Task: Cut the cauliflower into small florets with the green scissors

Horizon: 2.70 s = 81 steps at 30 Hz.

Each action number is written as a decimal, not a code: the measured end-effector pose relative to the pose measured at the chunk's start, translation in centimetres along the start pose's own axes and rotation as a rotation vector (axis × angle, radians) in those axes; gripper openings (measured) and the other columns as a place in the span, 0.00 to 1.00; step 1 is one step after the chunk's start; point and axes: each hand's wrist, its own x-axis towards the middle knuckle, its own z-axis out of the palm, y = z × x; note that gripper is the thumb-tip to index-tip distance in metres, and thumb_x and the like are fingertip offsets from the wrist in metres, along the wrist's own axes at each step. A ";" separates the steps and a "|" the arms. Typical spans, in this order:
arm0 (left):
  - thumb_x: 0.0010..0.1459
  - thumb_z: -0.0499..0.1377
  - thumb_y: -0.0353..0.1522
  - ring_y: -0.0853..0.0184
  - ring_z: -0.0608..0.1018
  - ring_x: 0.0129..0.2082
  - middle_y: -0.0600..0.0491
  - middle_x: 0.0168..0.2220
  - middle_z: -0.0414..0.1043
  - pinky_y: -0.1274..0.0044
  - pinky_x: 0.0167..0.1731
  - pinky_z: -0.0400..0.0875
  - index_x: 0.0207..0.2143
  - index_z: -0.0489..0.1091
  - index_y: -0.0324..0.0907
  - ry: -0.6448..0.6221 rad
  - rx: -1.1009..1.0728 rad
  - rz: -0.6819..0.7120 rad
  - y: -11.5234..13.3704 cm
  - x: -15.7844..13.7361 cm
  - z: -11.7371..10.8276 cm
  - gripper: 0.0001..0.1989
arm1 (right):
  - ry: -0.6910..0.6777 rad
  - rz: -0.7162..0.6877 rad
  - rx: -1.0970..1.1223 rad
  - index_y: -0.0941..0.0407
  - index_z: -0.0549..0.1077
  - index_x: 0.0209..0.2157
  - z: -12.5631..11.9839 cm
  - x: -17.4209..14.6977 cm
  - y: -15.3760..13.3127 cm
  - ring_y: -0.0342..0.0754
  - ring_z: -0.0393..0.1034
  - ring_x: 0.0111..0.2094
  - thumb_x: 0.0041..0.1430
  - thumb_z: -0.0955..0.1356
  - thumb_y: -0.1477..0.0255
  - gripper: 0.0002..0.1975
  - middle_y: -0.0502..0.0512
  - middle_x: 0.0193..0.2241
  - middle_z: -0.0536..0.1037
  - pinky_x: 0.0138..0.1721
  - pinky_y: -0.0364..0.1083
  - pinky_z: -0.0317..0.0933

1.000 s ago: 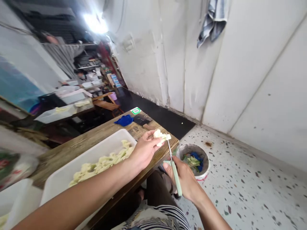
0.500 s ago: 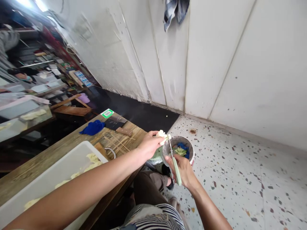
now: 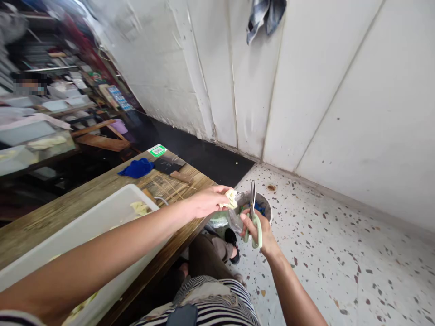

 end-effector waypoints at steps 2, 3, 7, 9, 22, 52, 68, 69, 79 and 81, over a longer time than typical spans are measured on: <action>0.40 0.61 0.16 0.70 0.76 0.29 0.48 0.33 0.75 0.78 0.30 0.68 0.40 0.74 0.37 -0.068 0.064 0.115 0.2 -3.4 -1.7 0.22 | -0.040 -0.085 0.005 0.55 0.69 0.38 1.1 -0.4 -2.8 0.49 0.71 0.22 0.56 0.68 0.54 0.19 0.48 0.18 0.74 0.27 0.46 0.66; 0.40 0.61 0.17 0.69 0.76 0.30 0.48 0.34 0.76 0.78 0.32 0.68 0.42 0.74 0.37 -0.083 0.102 0.178 0.1 -5.2 -2.6 0.24 | -0.073 -0.120 0.011 0.55 0.69 0.37 1.9 -0.5 -4.1 0.48 0.70 0.21 0.54 0.70 0.56 0.18 0.48 0.18 0.74 0.25 0.45 0.64; 0.40 0.62 0.18 0.66 0.77 0.35 0.49 0.38 0.77 0.75 0.39 0.69 0.46 0.75 0.41 -0.022 0.187 0.397 -0.4 -12.7 -7.0 0.27 | -0.285 -0.216 0.066 0.55 0.70 0.26 7.3 -1.2 -8.6 0.44 0.65 0.18 0.49 0.75 0.62 0.14 0.46 0.15 0.71 0.22 0.42 0.61; 0.42 0.63 0.20 0.65 0.77 0.36 0.49 0.38 0.77 0.74 0.41 0.69 0.48 0.74 0.42 0.063 0.155 0.475 -1.2 -16.4 -9.5 0.28 | -0.409 -0.218 0.131 0.55 0.67 0.24 10.9 -1.6 -10.1 0.44 0.65 0.16 0.52 0.73 0.59 0.16 0.46 0.14 0.70 0.20 0.42 0.61; 0.42 0.61 0.20 0.70 0.75 0.31 0.50 0.34 0.76 0.76 0.38 0.69 0.45 0.73 0.37 0.993 -0.338 0.663 -11.3 -32.9 -24.1 0.24 | -0.913 -0.065 0.093 0.59 0.70 0.25 38.2 -6.6 -16.1 0.42 0.65 0.15 0.60 0.67 0.60 0.17 0.46 0.16 0.70 0.17 0.42 0.61; 0.57 0.57 0.40 0.62 0.78 0.43 0.46 0.48 0.75 0.73 0.46 0.69 0.50 0.72 0.40 0.937 1.037 0.335 -11.8 -31.2 -29.5 0.21 | -1.047 -0.136 -0.021 0.56 0.72 0.38 23.9 2.0 -16.8 0.42 0.64 0.15 0.56 0.70 0.53 0.20 0.45 0.15 0.68 0.16 0.41 0.59; 0.47 0.63 0.27 0.69 0.77 0.33 0.50 0.38 0.75 0.74 0.38 0.71 0.43 0.69 0.40 0.508 -0.192 0.445 -7.8 -23.9 -27.4 0.18 | -1.322 0.225 0.422 0.55 0.72 0.48 19.4 -3.7 -9.0 0.54 0.75 0.39 0.60 0.64 0.48 0.27 0.58 0.35 0.76 0.43 0.53 0.66; 0.47 0.63 0.26 0.69 0.77 0.34 0.50 0.38 0.75 0.73 0.40 0.72 0.42 0.69 0.39 0.488 -0.350 0.471 -7.7 -24.0 -27.0 0.17 | -1.350 0.268 0.403 0.55 0.70 0.50 19.5 -4.1 -9.0 0.54 0.76 0.35 0.60 0.64 0.50 0.26 0.57 0.32 0.77 0.40 0.53 0.67; 0.50 0.61 0.21 0.71 0.77 0.32 0.51 0.34 0.75 0.75 0.40 0.73 0.41 0.70 0.37 0.439 -0.726 0.577 -9.0 -23.9 -23.9 0.14 | -1.293 0.025 -0.050 0.57 0.64 0.57 20.4 -4.2 -11.1 0.43 0.70 0.23 0.64 0.63 0.53 0.27 0.48 0.26 0.72 0.28 0.43 0.62; 0.50 0.62 0.22 0.71 0.77 0.31 0.51 0.34 0.75 0.76 0.39 0.73 0.41 0.71 0.37 0.454 -0.740 0.569 -9.2 -23.9 -23.7 0.14 | -1.252 -0.001 -0.088 0.57 0.63 0.57 20.5 -4.1 -11.4 0.42 0.67 0.22 0.63 0.63 0.52 0.29 0.46 0.24 0.69 0.27 0.43 0.62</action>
